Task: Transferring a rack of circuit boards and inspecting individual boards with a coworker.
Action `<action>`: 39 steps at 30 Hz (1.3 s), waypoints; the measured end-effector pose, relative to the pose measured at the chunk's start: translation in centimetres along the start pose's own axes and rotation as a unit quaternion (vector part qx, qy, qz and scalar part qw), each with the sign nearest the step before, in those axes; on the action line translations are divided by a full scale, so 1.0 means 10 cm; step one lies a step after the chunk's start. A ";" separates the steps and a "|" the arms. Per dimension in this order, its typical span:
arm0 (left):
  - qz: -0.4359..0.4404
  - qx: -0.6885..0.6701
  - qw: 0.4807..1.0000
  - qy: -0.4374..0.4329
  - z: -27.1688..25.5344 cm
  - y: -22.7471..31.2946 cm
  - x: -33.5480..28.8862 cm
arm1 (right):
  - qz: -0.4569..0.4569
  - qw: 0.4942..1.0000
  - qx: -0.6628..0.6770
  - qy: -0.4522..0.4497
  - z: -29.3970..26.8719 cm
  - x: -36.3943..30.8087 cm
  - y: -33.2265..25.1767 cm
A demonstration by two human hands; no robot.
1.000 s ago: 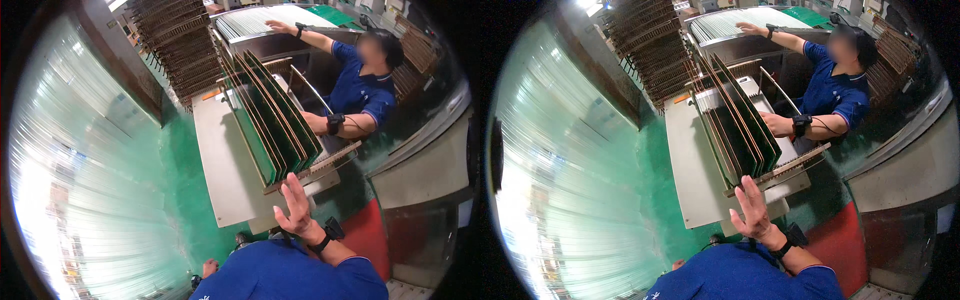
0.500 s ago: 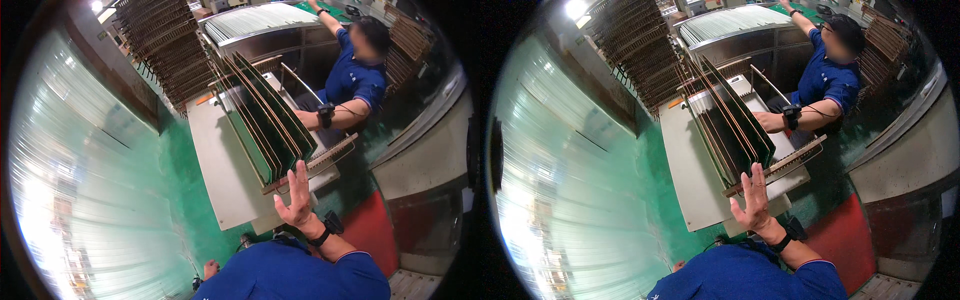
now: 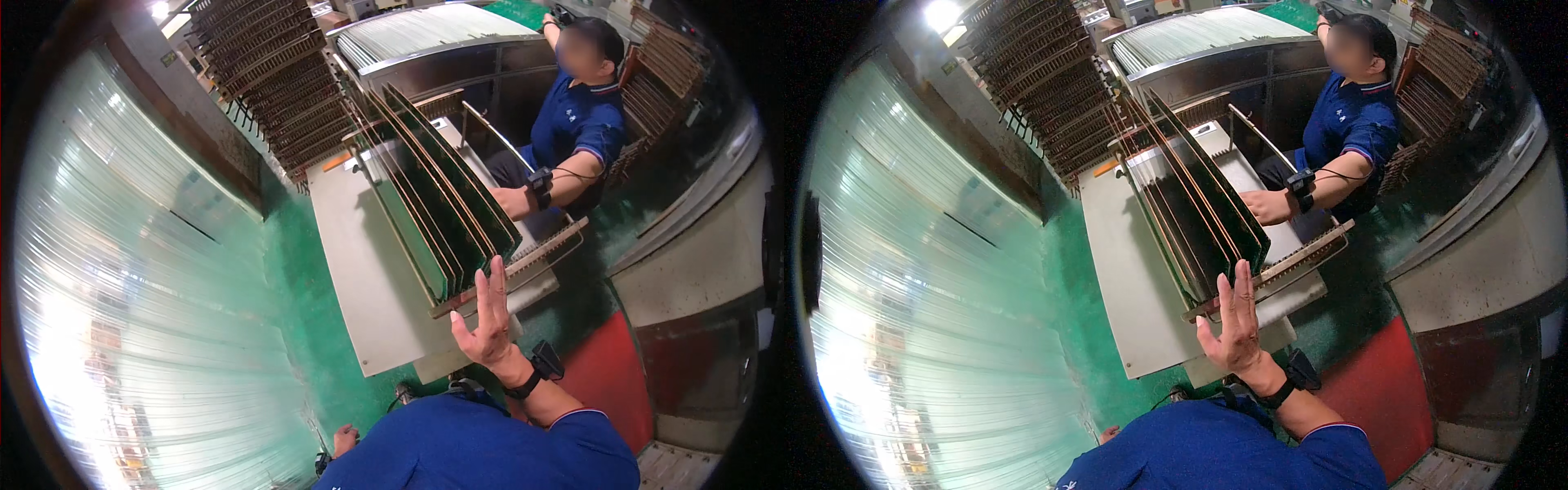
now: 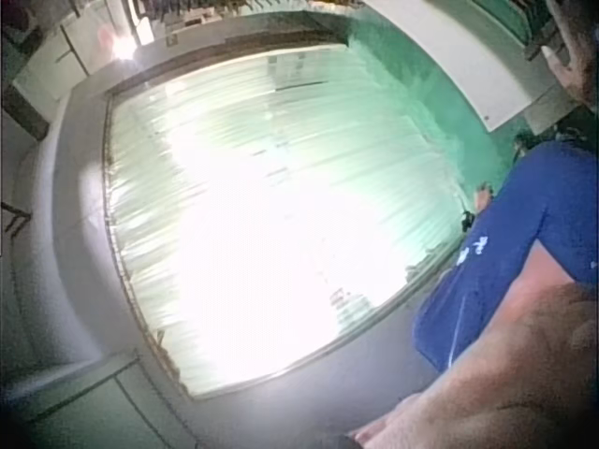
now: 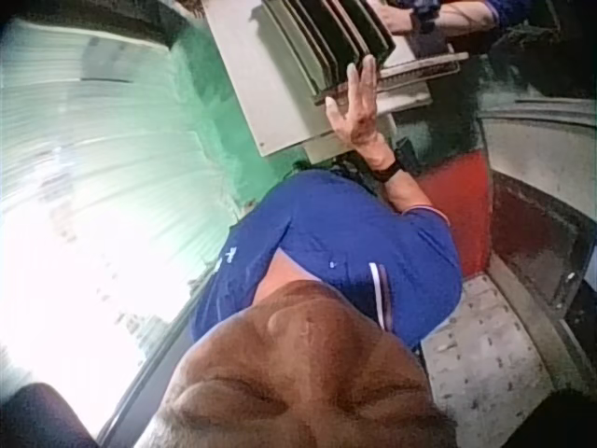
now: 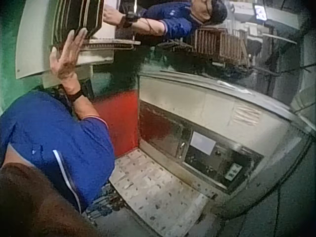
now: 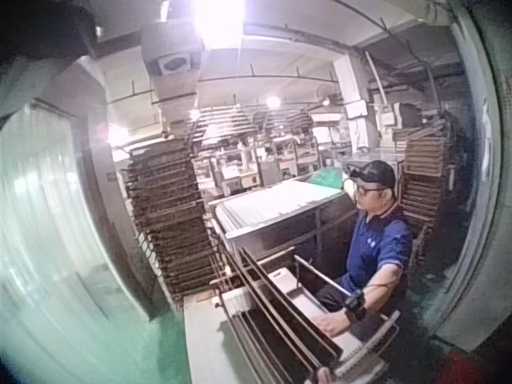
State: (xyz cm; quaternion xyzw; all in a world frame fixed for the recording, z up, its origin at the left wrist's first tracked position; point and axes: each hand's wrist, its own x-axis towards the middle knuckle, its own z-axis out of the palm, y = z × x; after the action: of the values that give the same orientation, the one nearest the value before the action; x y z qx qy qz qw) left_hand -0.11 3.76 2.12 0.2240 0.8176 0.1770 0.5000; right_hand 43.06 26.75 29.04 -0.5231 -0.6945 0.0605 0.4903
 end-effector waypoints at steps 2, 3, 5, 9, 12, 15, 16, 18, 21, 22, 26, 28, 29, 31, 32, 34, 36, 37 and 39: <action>-0.002 -0.009 1.000 -0.003 0.00 0.00 -0.02 | 0.000 1.000 -0.001 -0.002 0.01 -0.02 0.00; -0.005 0.011 1.000 -0.008 0.05 0.14 -0.09 | 0.002 1.000 -0.006 -0.003 -0.01 -0.04 0.04; -0.009 0.031 0.999 -0.008 0.07 0.24 -0.15 | 0.004 1.000 -0.010 -0.004 -0.02 -0.04 0.06; -0.007 0.030 1.000 -0.007 0.03 0.15 -0.09 | 0.001 1.000 -0.018 -0.010 0.01 -0.03 0.04; -0.008 0.030 1.000 -0.005 0.07 0.20 -0.09 | 0.000 1.000 -0.024 -0.015 0.00 -0.04 0.07; -0.007 0.031 0.999 -0.006 0.07 0.21 -0.05 | 0.002 0.999 -0.023 -0.022 0.01 -0.03 0.07; -0.005 0.024 1.000 -0.007 0.08 0.22 -0.03 | 0.003 1.000 -0.024 -0.021 0.02 -0.01 0.08; 0.007 0.040 0.999 -0.003 0.07 0.23 -0.04 | -0.005 1.000 -0.002 -0.008 0.00 -0.01 0.06; 0.036 0.085 0.996 -0.009 0.10 0.33 -0.08 | -0.007 0.999 -0.033 0.024 -0.08 -0.02 0.14; 0.052 0.114 0.992 -0.014 0.13 0.41 -0.09 | -0.010 0.999 -0.043 0.028 -0.10 -0.02 0.18; 0.086 0.081 0.993 0.006 0.01 0.10 0.03 | 0.033 0.998 -0.036 0.044 -0.07 0.05 0.18; 0.125 0.184 0.974 -0.047 0.03 0.23 0.10 | 0.029 0.998 -0.025 0.055 -0.11 0.03 0.24; 0.126 0.190 0.973 -0.049 0.03 0.24 0.12 | 0.027 0.998 -0.029 0.049 -0.10 0.03 0.24; 0.124 0.175 0.976 -0.044 0.08 0.26 0.21 | 0.022 0.998 -0.040 0.044 -0.13 0.07 0.21; 0.126 0.171 0.976 -0.044 0.12 0.30 0.25 | 0.027 0.998 -0.047 0.034 -0.15 0.08 0.20; 0.128 0.166 0.977 -0.045 0.20 0.39 0.35 | 0.020 0.998 -0.051 0.041 -0.26 0.17 0.20; 0.128 0.163 0.977 -0.045 0.25 0.47 0.42 | -0.090 0.987 -0.073 0.109 -0.53 0.38 0.07; 0.127 0.161 0.978 -0.042 0.27 0.50 0.44 | -0.099 0.978 -0.125 0.131 -0.69 0.54 0.00; 0.132 0.156 0.978 -0.043 0.32 0.64 0.53 | -0.051 0.986 -0.058 0.148 -0.84 0.74 -0.06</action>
State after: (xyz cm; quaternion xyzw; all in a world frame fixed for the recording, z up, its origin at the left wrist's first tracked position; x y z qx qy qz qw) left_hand 1.89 12.19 0.05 0.4131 0.7760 0.1017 0.4656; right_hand 49.13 28.71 38.27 -0.5175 -0.6427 -0.0830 0.5588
